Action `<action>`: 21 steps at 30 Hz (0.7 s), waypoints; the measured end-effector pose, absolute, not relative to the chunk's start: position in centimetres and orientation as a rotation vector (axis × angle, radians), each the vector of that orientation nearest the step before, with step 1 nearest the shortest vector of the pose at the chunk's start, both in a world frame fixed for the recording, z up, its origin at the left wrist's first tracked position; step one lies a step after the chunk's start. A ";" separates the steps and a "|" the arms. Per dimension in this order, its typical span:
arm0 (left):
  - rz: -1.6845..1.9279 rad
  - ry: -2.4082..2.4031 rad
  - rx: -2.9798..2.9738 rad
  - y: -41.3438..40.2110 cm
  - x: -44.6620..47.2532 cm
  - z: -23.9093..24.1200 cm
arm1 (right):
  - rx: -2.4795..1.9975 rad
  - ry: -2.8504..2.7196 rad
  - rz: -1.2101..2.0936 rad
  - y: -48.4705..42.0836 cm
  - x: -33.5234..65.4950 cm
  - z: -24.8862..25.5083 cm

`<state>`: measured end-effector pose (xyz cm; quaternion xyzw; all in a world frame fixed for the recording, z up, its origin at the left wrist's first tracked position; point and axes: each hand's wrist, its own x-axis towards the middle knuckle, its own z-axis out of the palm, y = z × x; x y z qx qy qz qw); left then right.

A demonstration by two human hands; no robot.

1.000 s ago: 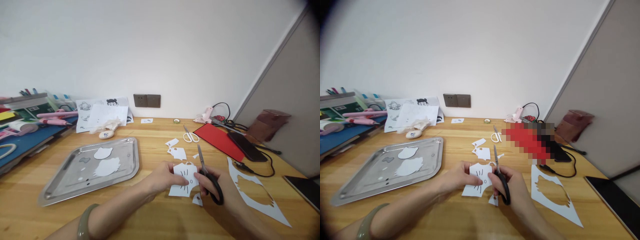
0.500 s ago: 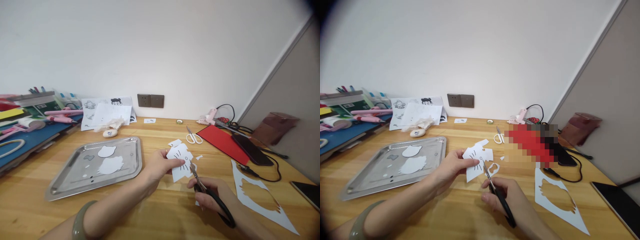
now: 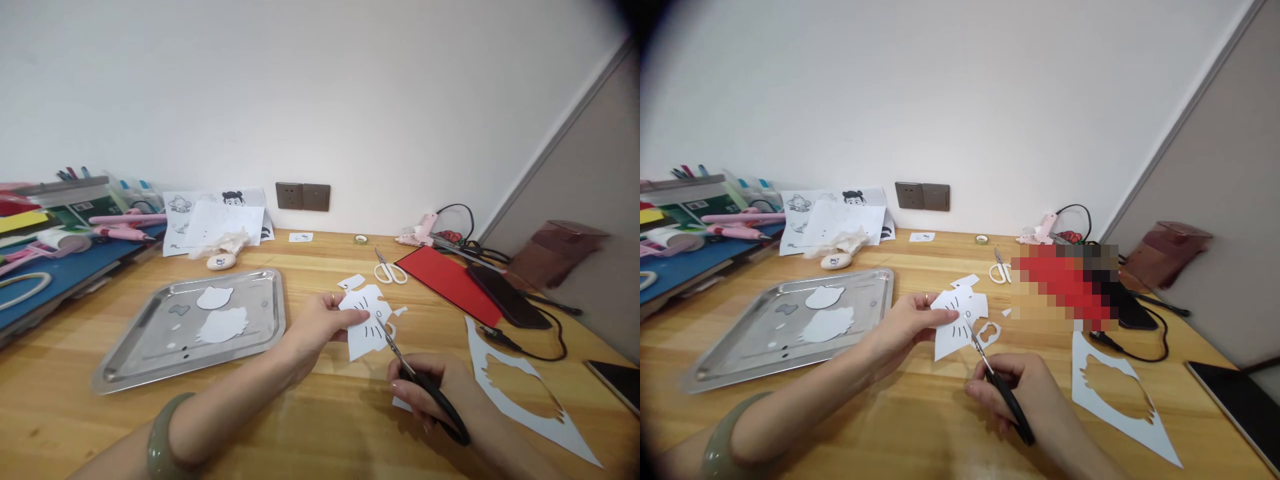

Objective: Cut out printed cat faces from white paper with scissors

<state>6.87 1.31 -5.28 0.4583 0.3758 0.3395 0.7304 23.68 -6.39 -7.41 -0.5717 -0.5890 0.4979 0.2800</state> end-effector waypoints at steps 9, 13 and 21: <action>0.686 0.805 1.070 0.9 7.0 -5.7 | -1.640 -1.601 1.183 -6.0 23.3 -8.4; 0.668 0.787 1.025 0.8 7.0 -5.6 | -1.649 -1.599 1.149 -6.1 23.2 -8.3; 0.636 0.792 1.028 0.4 7.1 -5.8 | -1.631 -1.604 1.139 -6.1 23.0 -7.8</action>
